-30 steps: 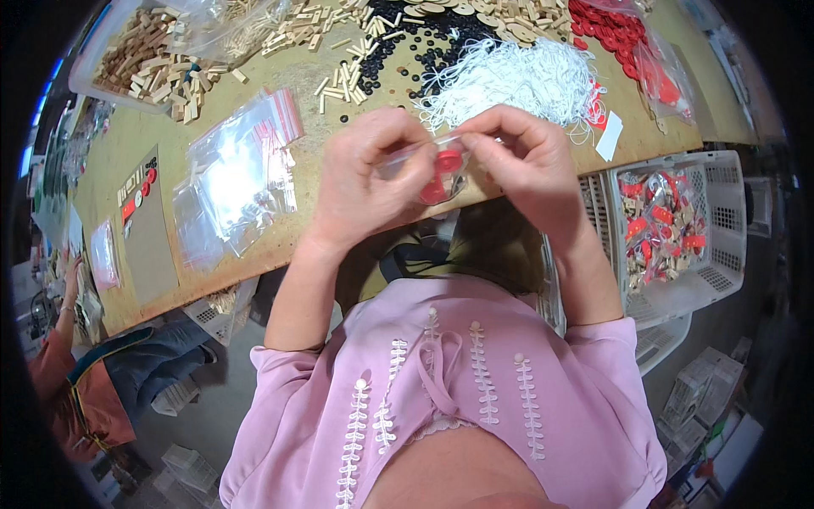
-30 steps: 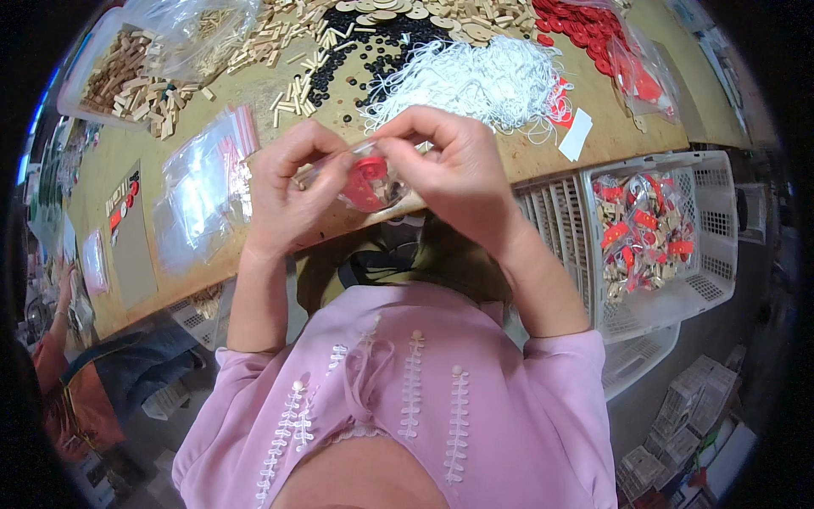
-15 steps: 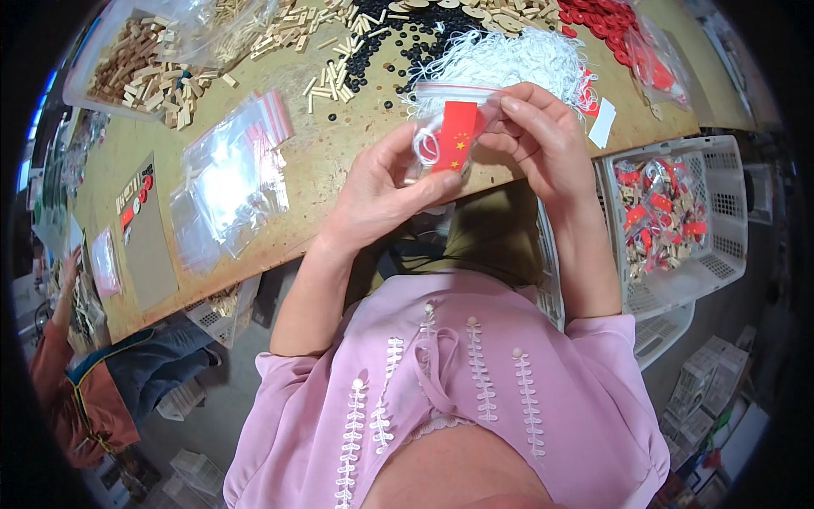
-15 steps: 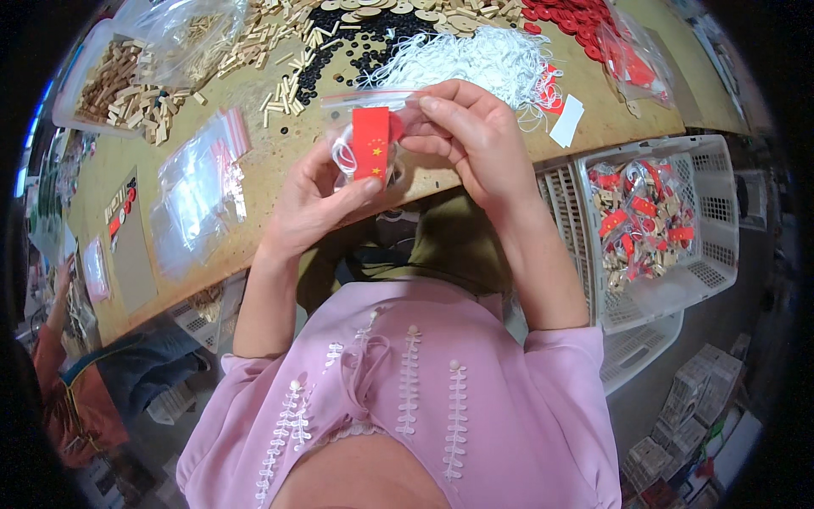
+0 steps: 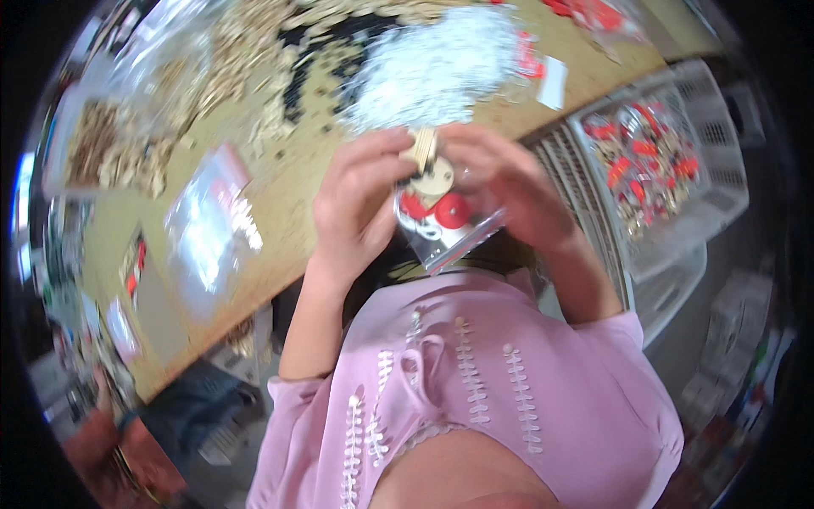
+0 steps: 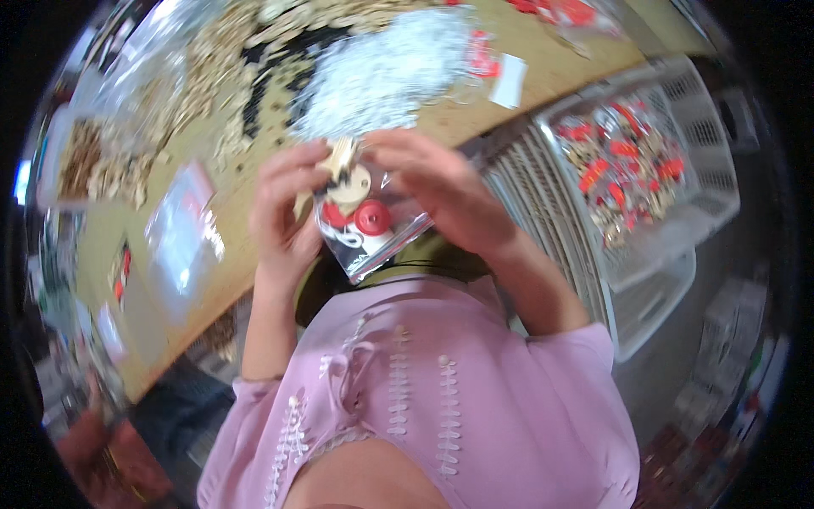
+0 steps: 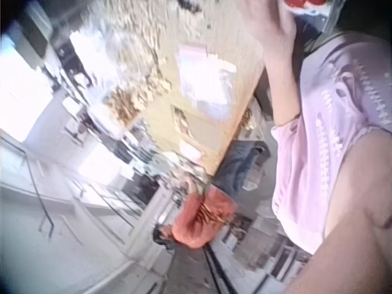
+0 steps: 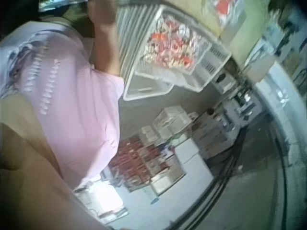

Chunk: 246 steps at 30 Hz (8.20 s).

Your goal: The person assembles small craft kits by placing wooden pieces, black beads, white strings, and red flag cutouts into clear plastic bags. The person handles each item by hand, opens the bags, inserts the components, and sets the filled bags aside on the table.

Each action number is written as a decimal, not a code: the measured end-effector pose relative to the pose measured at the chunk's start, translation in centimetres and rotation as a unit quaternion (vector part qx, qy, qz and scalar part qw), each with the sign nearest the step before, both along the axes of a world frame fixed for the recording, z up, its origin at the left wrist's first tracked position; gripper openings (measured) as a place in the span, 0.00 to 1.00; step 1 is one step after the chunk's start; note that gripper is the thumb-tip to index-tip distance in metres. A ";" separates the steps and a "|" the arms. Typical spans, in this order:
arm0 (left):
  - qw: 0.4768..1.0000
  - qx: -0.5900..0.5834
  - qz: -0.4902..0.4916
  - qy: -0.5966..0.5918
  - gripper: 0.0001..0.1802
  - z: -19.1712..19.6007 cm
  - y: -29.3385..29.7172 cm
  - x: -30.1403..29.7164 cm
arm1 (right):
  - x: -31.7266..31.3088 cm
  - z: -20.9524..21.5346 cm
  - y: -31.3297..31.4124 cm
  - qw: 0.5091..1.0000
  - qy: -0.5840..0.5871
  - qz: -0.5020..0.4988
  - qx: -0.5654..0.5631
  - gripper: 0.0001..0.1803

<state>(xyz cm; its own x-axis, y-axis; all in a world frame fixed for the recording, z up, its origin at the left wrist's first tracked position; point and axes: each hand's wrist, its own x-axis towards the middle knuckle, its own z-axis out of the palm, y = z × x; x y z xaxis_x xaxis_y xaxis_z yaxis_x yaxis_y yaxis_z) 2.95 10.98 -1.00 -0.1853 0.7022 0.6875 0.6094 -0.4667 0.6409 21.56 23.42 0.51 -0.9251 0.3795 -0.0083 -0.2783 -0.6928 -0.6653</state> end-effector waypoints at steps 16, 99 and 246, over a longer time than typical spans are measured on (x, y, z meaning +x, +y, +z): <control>0.963 -0.121 0.056 -0.234 0.15 -0.9 -0.9 -0.3 | 15.5 -1.7 11.0 0.762 -0.366 -0.433 0.312 0.31; 0.954 -0.168 0.198 0.151 0.13 1.5 -12.0 -5.0 | -12.2 1.0 -5.1 0.875 -0.138 -0.011 0.463 0.03; 0.923 -0.353 0.086 -0.128 0.09 9.7 -6.6 -17.0 | -22.1 1.4 1.3 0.754 0.147 0.010 0.641 0.04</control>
